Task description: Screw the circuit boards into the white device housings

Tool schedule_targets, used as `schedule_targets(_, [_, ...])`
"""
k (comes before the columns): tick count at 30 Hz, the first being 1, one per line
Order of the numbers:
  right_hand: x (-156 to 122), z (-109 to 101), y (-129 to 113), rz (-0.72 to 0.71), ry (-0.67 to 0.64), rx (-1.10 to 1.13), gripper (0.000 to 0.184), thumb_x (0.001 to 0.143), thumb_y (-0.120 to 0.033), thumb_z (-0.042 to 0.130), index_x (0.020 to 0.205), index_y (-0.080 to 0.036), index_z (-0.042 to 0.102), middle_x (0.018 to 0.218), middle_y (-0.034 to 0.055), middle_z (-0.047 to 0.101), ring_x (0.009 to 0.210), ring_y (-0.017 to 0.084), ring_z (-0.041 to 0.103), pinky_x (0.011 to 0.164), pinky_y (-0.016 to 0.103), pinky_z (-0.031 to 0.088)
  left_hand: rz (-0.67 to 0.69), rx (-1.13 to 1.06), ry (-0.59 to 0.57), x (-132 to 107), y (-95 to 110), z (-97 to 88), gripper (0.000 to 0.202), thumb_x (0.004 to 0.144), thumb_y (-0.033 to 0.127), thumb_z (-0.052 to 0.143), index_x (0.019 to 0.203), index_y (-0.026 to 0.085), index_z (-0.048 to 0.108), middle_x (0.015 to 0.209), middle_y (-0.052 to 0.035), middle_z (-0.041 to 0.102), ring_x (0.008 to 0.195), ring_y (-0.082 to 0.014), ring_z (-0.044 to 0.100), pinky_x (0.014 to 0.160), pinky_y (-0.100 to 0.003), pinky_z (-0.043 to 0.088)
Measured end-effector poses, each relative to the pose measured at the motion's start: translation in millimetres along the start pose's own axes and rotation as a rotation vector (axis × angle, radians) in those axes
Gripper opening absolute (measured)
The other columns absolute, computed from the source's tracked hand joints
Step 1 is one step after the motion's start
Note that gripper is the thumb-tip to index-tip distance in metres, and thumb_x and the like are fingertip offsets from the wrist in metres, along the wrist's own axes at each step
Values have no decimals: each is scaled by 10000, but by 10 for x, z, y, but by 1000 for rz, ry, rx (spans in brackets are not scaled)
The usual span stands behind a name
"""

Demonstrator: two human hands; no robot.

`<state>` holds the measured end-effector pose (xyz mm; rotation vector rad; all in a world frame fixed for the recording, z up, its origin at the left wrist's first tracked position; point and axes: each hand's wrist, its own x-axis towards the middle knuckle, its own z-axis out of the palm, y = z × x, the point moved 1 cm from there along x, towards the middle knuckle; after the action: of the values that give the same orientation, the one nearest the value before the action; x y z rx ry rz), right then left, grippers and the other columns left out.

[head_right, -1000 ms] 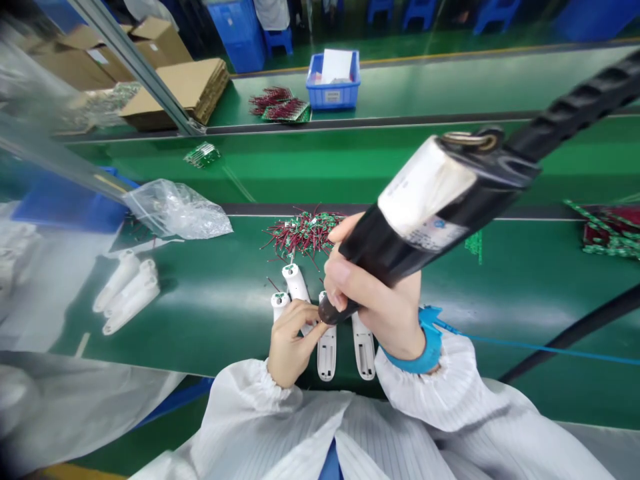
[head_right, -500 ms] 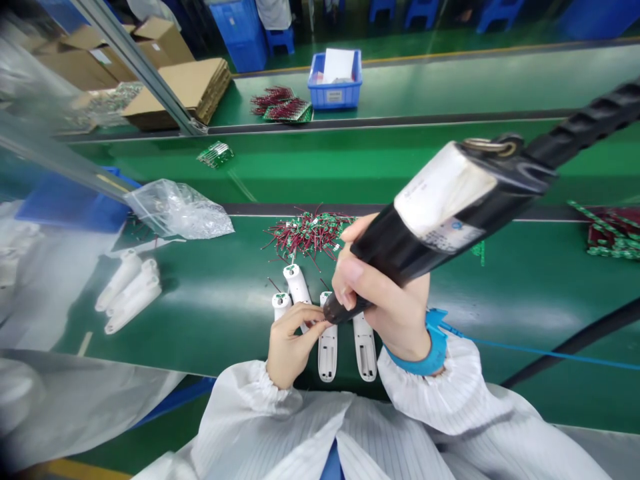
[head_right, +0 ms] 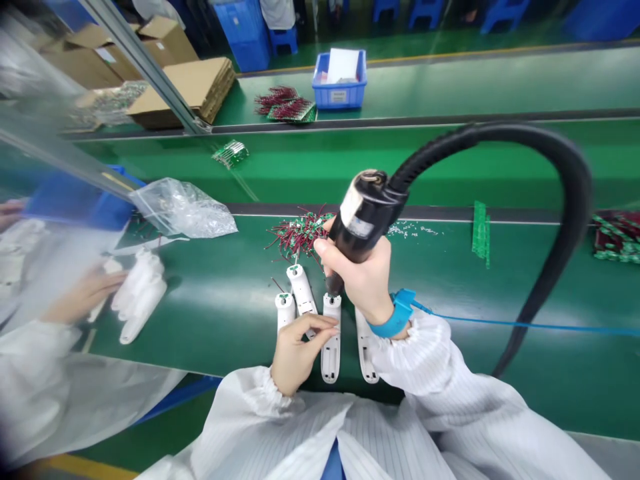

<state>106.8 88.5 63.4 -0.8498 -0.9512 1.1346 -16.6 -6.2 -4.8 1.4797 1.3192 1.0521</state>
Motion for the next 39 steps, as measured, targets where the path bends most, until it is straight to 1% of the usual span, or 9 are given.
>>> schedule_targets(4, [53, 6, 104, 35, -9, -17, 225, 718, -248, 744, 871, -195, 588, 492, -84, 514, 396, 92, 487, 427, 241, 419, -102, -24, -70, -59, -126, 60, 126, 807, 237, 720, 697, 185, 689, 850, -50, 775, 766, -187, 732, 713, -292, 587])
schedule_targets(11, [57, 36, 116, 81, -61, -69, 229, 714, -280, 767, 826, -186, 590, 518, -72, 540, 399, 86, 488, 422, 231, 414, -128, -25, -113, -61, -197, 67, 108, 775, 132, 732, 695, 187, 685, 903, -50, 778, 810, -195, 738, 752, -299, 587])
schedule_targets(16, [72, 61, 150, 114, -54, -88, 246, 707, -292, 779, 840, -171, 612, 521, -57, 566, 404, 82, 486, 422, 222, 405, -129, -13, -127, -49, -200, 65, 114, 767, 125, 738, 688, 187, 683, 920, -50, 777, 838, -207, 733, 788, -323, 580])
schedule_targets(19, [76, 53, 150, 112, -68, -69, 248, 709, -284, 779, 861, -171, 618, 522, -58, 565, 408, 79, 482, 427, 222, 405, -144, -8, -133, -45, -199, 69, 116, 775, 136, 730, 684, 188, 682, 919, -45, 778, 807, -199, 729, 751, -309, 573])
schedule_targets(22, [58, 37, 50, 75, -86, -13, 241, 714, -256, 773, 884, -184, 618, 521, -65, 551, 404, 81, 483, 421, 224, 406, -140, 4, -101, -41, -180, 70, 117, 777, 162, 735, 682, 186, 672, 887, -33, 777, 721, -174, 712, 690, -284, 558])
schedule_targets(25, [7, 20, -162, 25, -112, 101, 207, 736, -214, 742, 904, -205, 623, 520, -70, 529, 393, 82, 469, 404, 228, 389, -80, 10, -30, -20, -121, 59, 129, 787, 208, 732, 685, 183, 658, 842, -30, 770, 706, -164, 700, 701, -277, 549])
schedule_targets(30, [-123, -13, -477, 72, -175, 250, 145, 759, -209, 711, 881, -218, 631, 524, -54, 511, 373, 77, 429, 375, 234, 328, -49, -15, 29, 54, 33, 28, 152, 788, 267, 729, 689, 183, 651, 792, -27, 761, 747, -167, 706, 729, -258, 547])
schedule_targets(34, [-178, -40, -529, 69, -174, 281, 154, 752, -217, 723, 876, -226, 632, 520, -51, 508, 367, 77, 422, 364, 237, 333, -27, -5, 23, 89, 114, 12, 164, 799, 261, 711, 669, 184, 648, 760, -16, 756, 722, -155, 703, 717, -238, 542])
schedule_targets(39, [-179, -48, -506, 53, -176, 273, 154, 751, -222, 723, 874, -239, 632, 525, -50, 510, 364, 77, 421, 353, 235, 340, -8, 3, 36, 87, 127, 5, 144, 787, 218, 721, 664, 179, 655, 735, -11, 753, 695, -143, 697, 700, -213, 535])
